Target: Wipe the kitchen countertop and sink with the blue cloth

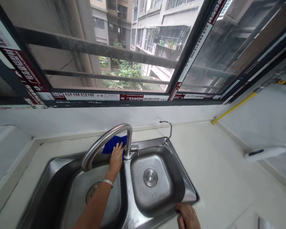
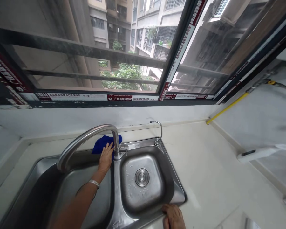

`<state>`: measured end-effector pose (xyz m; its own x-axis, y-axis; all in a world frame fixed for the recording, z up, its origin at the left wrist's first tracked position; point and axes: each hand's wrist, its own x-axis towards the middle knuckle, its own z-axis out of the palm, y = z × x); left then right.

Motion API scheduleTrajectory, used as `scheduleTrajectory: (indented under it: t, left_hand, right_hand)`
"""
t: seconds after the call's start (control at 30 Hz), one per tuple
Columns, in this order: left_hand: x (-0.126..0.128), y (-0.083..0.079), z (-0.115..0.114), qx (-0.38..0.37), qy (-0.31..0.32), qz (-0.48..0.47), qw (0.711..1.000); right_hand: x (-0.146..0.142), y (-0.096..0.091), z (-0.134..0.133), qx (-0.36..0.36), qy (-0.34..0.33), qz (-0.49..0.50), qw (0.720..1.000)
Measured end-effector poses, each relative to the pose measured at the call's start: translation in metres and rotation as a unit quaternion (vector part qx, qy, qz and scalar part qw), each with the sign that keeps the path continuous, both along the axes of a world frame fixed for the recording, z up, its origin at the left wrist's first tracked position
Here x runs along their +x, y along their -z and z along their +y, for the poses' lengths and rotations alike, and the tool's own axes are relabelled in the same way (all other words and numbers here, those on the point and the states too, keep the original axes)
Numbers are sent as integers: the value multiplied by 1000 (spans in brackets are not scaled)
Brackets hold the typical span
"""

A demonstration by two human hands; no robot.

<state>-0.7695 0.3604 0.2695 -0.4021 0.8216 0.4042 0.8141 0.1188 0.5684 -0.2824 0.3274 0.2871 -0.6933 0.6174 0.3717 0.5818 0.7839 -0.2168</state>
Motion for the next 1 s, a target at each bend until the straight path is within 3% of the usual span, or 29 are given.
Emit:
scheduleTrajectory:
  t: [0.23,0.47,0.8,1.0]
  left_hand:
    - [30,23,-29,3,-17,-55,998]
    - [75,28,-87,-51,79,-97,991]
    - [130,3,-176,-190,171,-84,963]
    - [121,-39,-217,-278,272,-115,914]
  right_hand:
    - [-12,-11,-6,-27,27,46,998]
    - [-16,-20,-8,-72,41,50,995]
    - [-15,-14,-8,-60,38,51,996]
    - [-19,-14,-9,-47,41,58,996]
